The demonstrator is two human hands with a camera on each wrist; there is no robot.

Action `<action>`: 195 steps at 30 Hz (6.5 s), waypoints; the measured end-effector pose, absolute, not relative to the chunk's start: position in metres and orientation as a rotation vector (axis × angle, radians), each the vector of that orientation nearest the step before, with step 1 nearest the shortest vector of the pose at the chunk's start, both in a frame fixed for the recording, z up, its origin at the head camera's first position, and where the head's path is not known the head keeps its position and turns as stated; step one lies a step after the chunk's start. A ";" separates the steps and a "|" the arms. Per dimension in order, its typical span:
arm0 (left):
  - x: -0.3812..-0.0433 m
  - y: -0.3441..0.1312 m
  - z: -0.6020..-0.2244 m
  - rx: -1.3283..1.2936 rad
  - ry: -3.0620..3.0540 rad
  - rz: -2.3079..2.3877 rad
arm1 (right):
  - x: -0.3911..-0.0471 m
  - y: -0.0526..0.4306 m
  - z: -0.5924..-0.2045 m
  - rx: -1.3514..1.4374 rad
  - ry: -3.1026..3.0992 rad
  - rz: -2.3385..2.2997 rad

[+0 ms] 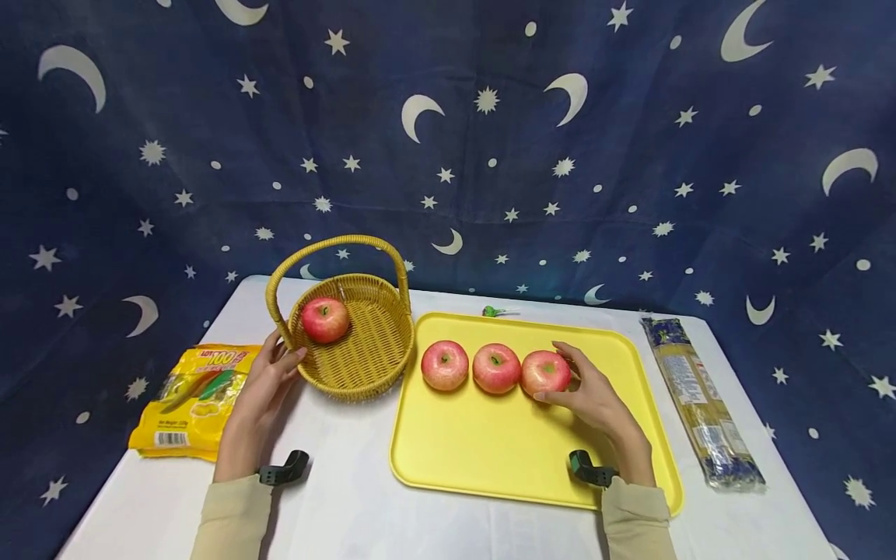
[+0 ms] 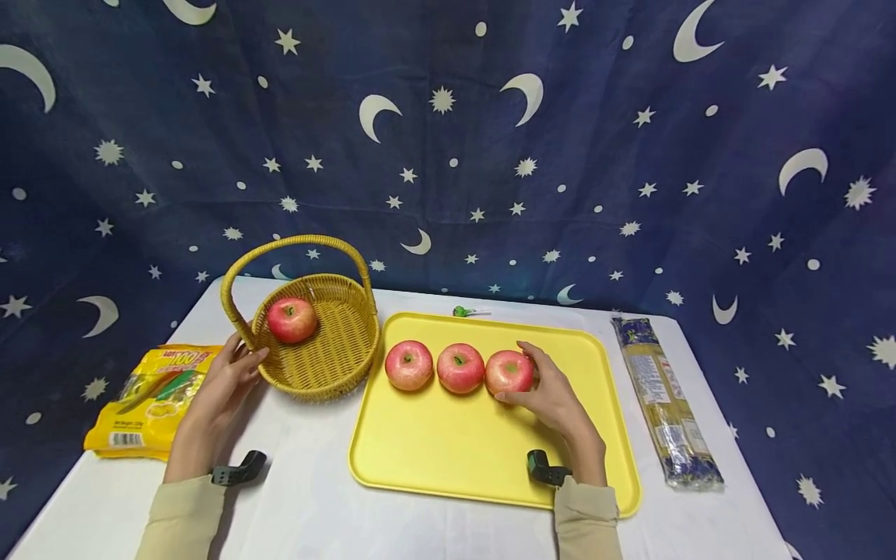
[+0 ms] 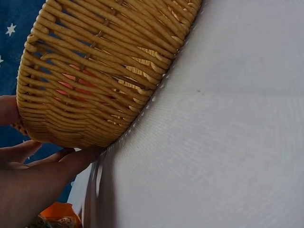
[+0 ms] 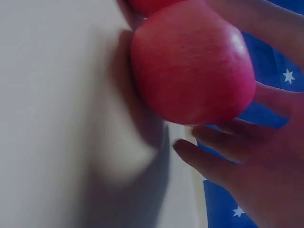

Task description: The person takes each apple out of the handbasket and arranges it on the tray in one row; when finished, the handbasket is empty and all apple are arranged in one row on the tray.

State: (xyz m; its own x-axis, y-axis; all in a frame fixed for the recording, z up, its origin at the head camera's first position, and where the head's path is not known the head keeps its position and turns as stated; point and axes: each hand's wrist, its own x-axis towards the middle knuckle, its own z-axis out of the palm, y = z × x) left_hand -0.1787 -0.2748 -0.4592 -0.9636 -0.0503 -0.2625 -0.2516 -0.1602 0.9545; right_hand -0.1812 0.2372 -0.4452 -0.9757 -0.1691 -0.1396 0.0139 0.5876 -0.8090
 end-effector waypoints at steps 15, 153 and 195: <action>-0.182 -0.274 -0.459 -0.370 1.967 2.256 | -0.192 0.178 -0.411 -0.253 2.741 -1.616; -0.179 -0.273 -0.459 -0.349 1.980 2.250 | -0.220 0.000 -0.411 -0.813 2.494 -1.349; -0.176 -0.275 -0.459 -0.357 1.994 2.237 | -0.172 0.175 -0.388 -0.231 2.566 -1.708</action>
